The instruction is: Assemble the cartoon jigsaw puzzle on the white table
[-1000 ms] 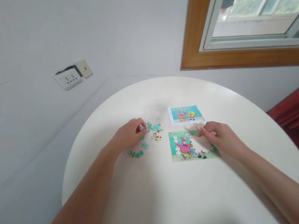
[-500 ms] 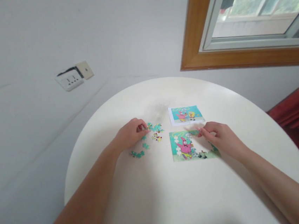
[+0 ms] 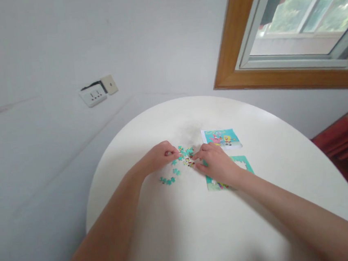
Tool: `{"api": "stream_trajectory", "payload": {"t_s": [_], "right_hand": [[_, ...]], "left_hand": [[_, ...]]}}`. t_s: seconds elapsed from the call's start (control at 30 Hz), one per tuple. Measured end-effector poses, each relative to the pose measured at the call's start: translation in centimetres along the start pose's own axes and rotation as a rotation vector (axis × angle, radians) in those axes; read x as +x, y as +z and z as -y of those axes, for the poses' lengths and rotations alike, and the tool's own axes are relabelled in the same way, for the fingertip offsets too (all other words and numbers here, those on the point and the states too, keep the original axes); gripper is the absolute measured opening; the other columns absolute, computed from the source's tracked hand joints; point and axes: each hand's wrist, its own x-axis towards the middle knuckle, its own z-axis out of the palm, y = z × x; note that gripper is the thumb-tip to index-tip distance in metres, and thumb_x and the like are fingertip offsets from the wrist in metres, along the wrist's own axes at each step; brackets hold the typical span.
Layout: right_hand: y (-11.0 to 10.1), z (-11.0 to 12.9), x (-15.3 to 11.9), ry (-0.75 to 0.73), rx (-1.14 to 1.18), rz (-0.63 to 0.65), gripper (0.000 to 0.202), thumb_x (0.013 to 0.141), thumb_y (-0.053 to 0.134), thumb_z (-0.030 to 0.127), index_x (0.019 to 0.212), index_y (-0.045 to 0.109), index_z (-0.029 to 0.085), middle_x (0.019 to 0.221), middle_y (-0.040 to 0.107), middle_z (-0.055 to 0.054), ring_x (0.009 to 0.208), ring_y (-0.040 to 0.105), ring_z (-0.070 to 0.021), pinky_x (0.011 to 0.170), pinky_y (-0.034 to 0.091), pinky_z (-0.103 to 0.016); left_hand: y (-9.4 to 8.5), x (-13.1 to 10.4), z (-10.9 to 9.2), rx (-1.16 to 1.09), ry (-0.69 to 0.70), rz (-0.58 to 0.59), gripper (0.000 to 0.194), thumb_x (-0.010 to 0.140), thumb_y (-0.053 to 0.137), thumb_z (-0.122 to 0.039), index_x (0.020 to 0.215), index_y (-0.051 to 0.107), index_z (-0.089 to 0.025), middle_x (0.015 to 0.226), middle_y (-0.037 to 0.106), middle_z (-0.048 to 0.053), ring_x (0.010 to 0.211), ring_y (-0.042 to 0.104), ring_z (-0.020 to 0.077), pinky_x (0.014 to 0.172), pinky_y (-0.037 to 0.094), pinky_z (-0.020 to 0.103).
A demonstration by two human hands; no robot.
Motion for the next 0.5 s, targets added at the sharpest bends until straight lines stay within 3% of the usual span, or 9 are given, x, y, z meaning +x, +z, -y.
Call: {"api": "stream_trajectory", "payload": {"t_s": [0.17,0.33,0.5], "right_hand": [[0.6,1.0,0.7,0.056,-0.051,0.043,0.022,0.085,0.060,0.025,0.103,0.071,0.022,0.101,0.062,-0.009,0.101,0.053,-0.0234,0.091,0.037,-0.035],[0.5,0.8,0.9,0.059,0.007,0.072,0.019,0.083,0.060,0.021,0.098,0.072,0.022,0.098,0.063,-0.008,0.096,0.055,-0.0208,0.090,0.038,-0.033],[0.3,0.4,1.7,0.069,0.064,0.098,0.021,0.082,0.064,0.030,0.100,0.070,0.021,0.095,0.065,-0.007,0.094,0.057,-0.0204,0.086,0.040,-0.030]], "left_hand": [[-0.1,-0.4,-0.3,0.003,0.028,0.037,0.018,0.075,0.063,-0.034,0.073,0.073,-0.020,0.075,0.063,0.002,0.071,0.054,0.0158,0.069,0.042,0.026],[-0.1,-0.5,-0.1,-0.001,0.046,-0.043,0.019,0.076,0.064,-0.035,0.082,0.070,-0.019,0.081,0.058,0.003,0.076,0.055,0.0163,0.074,0.044,0.027],[0.0,-0.3,-0.2,0.000,0.023,-0.143,0.022,0.080,0.058,-0.033,0.089,0.069,-0.017,0.081,0.055,0.004,0.071,0.054,0.0157,0.074,0.046,0.028]]}}
